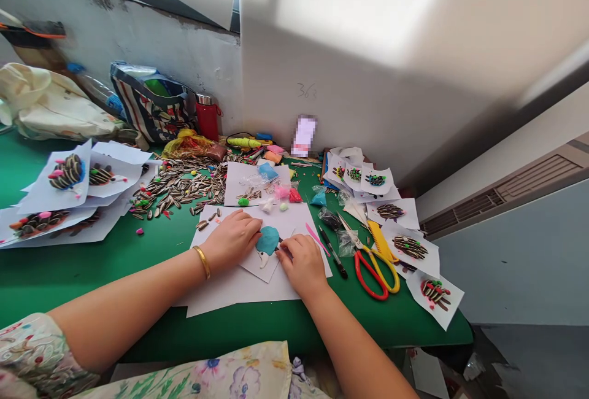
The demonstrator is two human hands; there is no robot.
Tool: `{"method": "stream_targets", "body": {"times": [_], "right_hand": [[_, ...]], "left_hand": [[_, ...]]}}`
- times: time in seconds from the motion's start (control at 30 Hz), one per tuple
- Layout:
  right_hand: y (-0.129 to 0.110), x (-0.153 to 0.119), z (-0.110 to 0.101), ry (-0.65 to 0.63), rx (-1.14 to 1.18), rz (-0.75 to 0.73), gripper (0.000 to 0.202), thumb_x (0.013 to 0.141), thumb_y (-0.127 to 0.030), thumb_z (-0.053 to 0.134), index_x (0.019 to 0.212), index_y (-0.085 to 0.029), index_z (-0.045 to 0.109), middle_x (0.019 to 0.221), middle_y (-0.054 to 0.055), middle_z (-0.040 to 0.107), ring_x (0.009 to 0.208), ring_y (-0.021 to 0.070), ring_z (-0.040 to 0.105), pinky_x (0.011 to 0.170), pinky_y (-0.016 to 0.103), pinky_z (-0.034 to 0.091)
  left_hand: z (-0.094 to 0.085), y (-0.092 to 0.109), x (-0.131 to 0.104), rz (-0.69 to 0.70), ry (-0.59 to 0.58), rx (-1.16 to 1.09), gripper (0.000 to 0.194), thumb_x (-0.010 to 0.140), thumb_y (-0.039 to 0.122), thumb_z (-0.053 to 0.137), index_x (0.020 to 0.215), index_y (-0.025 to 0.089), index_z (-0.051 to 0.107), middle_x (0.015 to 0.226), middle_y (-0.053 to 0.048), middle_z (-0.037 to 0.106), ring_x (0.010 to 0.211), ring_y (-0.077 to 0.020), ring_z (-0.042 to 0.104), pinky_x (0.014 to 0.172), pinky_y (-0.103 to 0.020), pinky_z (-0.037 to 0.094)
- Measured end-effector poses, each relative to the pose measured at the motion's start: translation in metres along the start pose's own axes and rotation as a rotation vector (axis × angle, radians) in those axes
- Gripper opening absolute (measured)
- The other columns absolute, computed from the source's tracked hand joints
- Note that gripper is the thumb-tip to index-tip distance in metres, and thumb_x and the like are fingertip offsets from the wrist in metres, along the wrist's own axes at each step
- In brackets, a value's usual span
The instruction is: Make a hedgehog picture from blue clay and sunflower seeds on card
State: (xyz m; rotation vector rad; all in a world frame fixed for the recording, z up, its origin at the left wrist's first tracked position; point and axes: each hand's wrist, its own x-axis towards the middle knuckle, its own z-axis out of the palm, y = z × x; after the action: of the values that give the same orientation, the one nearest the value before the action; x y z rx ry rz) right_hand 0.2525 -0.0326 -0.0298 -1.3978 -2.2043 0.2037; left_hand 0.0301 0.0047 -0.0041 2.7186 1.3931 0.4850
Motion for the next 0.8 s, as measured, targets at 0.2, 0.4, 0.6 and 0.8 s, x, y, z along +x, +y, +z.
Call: {"method": "stream_targets", "body": {"times": [0.2, 0.4, 0.6, 0.8], "right_hand": [[0.033, 0.003, -0.021, 0.101, -0.331, 0.075, 0.017, 0.094, -0.023, 0.056, 0.107, -0.019, 0.067, 0.105, 0.011, 0.066, 0.095, 0.026, 0.056, 0.078, 0.036, 0.042], [0.05, 0.017, -0.027, -0.097, -0.547, 0.113, 0.01, 0.093, -0.017, 0.055, 0.095, -0.019, 0.065, 0.089, 0.011, 0.066, 0.081, 0.0238, 0.06, 0.066, 0.032, 0.038], [0.042, 0.045, -0.036, -0.318, -0.624, 0.167, 0.009, 0.084, -0.012, 0.058, 0.091, -0.015, 0.064, 0.086, 0.013, 0.069, 0.076, 0.0249, 0.064, 0.061, 0.032, 0.032], [0.037, 0.066, -0.039, -0.256, -0.485, 0.129, 0.01, 0.087, -0.016, 0.055, 0.085, -0.019, 0.064, 0.088, 0.008, 0.07, 0.081, 0.0223, 0.062, 0.061, 0.03, 0.029]], "left_hand": [[0.004, -0.005, 0.001, 0.064, -0.028, -0.152, 0.011, 0.096, 0.02, 0.048, 0.096, 0.02, 0.059, 0.1, -0.006, 0.07, 0.099, -0.0205, 0.064, 0.108, -0.044, 0.036], [0.004, -0.008, 0.003, -0.015, -0.053, -0.127, 0.015, 0.097, 0.02, 0.044, 0.091, 0.019, 0.057, 0.092, -0.006, 0.07, 0.088, -0.0207, 0.066, 0.107, -0.045, 0.038], [0.002, -0.012, 0.004, -0.05, -0.043, -0.102, 0.014, 0.097, 0.021, 0.044, 0.091, 0.019, 0.057, 0.093, -0.007, 0.07, 0.09, -0.0214, 0.065, 0.102, -0.042, 0.04], [0.0, -0.01, 0.004, -0.003, 0.023, -0.139, 0.014, 0.097, 0.02, 0.045, 0.089, 0.019, 0.057, 0.097, -0.008, 0.07, 0.096, -0.0214, 0.064, 0.102, -0.04, 0.04]]}}
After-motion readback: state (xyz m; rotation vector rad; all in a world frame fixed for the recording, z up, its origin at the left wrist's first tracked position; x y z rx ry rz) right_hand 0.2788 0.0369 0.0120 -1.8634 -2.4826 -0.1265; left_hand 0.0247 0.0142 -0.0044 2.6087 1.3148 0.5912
